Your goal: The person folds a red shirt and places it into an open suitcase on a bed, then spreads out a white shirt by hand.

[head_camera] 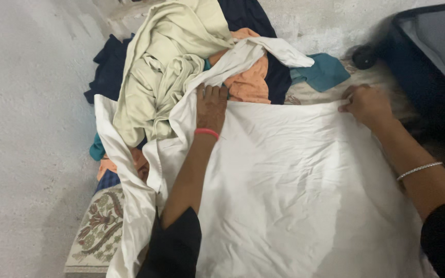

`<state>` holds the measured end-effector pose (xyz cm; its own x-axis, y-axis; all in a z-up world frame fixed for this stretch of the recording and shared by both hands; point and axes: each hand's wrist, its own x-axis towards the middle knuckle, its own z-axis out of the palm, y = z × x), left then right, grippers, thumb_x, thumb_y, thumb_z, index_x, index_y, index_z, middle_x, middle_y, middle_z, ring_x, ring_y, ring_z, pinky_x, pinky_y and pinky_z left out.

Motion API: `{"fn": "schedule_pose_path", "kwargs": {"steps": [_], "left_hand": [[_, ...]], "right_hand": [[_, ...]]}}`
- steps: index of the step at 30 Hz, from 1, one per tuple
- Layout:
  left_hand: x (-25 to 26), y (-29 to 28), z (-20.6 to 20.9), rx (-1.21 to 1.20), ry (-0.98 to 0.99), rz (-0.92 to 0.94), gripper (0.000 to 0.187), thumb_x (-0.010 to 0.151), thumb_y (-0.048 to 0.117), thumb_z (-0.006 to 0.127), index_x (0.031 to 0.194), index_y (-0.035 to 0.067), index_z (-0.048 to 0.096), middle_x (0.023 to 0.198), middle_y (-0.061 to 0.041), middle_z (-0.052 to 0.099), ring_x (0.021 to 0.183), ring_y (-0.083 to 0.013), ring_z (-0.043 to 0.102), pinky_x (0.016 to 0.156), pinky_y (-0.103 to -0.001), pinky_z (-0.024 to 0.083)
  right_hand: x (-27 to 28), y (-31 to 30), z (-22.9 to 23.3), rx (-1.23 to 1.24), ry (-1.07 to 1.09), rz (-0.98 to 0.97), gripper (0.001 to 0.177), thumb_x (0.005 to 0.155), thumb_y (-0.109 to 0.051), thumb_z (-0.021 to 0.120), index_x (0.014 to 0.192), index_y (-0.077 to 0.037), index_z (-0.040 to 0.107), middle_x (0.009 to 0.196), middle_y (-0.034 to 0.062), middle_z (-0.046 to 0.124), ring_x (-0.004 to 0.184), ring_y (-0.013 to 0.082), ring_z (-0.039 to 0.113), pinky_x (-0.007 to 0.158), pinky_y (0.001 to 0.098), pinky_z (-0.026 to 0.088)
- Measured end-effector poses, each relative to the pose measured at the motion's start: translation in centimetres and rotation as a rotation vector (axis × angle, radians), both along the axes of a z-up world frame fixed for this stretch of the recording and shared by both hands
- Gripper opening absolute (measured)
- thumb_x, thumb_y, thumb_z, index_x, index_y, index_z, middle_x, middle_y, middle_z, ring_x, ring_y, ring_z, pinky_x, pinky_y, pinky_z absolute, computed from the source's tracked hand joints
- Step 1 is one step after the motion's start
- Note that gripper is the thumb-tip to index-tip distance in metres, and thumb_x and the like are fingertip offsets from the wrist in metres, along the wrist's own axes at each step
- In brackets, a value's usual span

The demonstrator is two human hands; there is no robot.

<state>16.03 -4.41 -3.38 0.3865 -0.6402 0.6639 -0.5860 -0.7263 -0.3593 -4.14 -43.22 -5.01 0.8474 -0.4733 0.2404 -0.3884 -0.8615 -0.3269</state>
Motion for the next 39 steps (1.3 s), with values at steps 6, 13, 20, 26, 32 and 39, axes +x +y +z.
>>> {"fn": "schedule_pose_path", "kwargs": {"steps": [6,13,20,26,32,39], "left_hand": [[-4.9,-1.0,0.7,-0.132,-0.004,-0.052,0.041,0.083,0.009,0.056,0.123,0.004,0.063,0.119,-0.012,0.06,0.123,-0.029,0.054,0.122,-0.051,0.029],[-10.7,-5.0,-2.5,-0.26,0.214,-0.325,0.024,0.102,0.016,0.056,0.119,0.006,0.069,0.13,-0.01,0.064,0.135,-0.0295,0.049,0.125,-0.052,0.028],[-23.0,-6.8,-7.1,-0.208,0.484,-0.371,0.049,0.101,0.045,0.055,0.132,0.009,0.065,0.145,-0.012,0.058,0.145,-0.0311,0.043,0.123,-0.052,0.024],[-25.2,-6.2,-8.9,-0.298,0.53,-0.359,0.048,0.102,0.043,0.054,0.135,0.01,0.065,0.149,-0.013,0.057,0.145,-0.0304,0.044,0.123,-0.053,0.025],[-25.9,-5.5,-6.7,-0.353,0.468,-0.455,0.043,0.097,0.036,0.06,0.129,0.008,0.066,0.141,-0.012,0.061,0.139,-0.0303,0.049,0.119,-0.051,0.029],[-28.2,-3.7,-2.0,-0.453,0.409,-0.799,0.024,0.093,0.006,0.066,0.117,0.006,0.064,0.121,-0.007,0.063,0.117,-0.0265,0.06,0.101,-0.043,0.049]], "right_hand": [[-2.2,0.3,1.8,-0.129,0.01,0.052,0.043,0.09,-0.036,0.077,0.124,-0.011,0.075,0.122,0.0211,0.07,0.102,0.0398,0.071,0.088,0.0487,0.057],[-7.6,3.0,5.3,-0.113,0.216,-0.121,0.039,0.097,-0.042,0.068,0.115,-0.01,0.082,0.115,0.0204,0.076,0.107,0.0408,0.073,0.093,0.0496,0.057],[-9.3,5.8,1.6,-0.292,0.384,-0.193,0.043,0.086,-0.044,0.075,0.111,-0.009,0.08,0.117,0.0144,0.076,0.107,0.0345,0.074,0.083,0.0445,0.06],[-8.8,4.3,-0.9,-0.231,0.21,-0.19,0.045,0.079,-0.035,0.082,0.112,-0.005,0.079,0.114,0.0197,0.076,0.102,0.04,0.075,0.081,0.0466,0.06],[-9.8,8.2,1.7,-0.021,0.1,-0.095,0.045,0.076,-0.034,0.087,0.114,-0.012,0.076,0.121,0.0187,0.073,0.109,0.0395,0.071,0.091,0.0481,0.057],[-8.2,10.0,2.8,0.602,0.278,0.412,0.039,0.082,-0.021,0.072,0.121,-0.024,0.073,0.127,0.0147,0.073,0.115,0.0306,0.072,0.094,0.0435,0.062]]}}
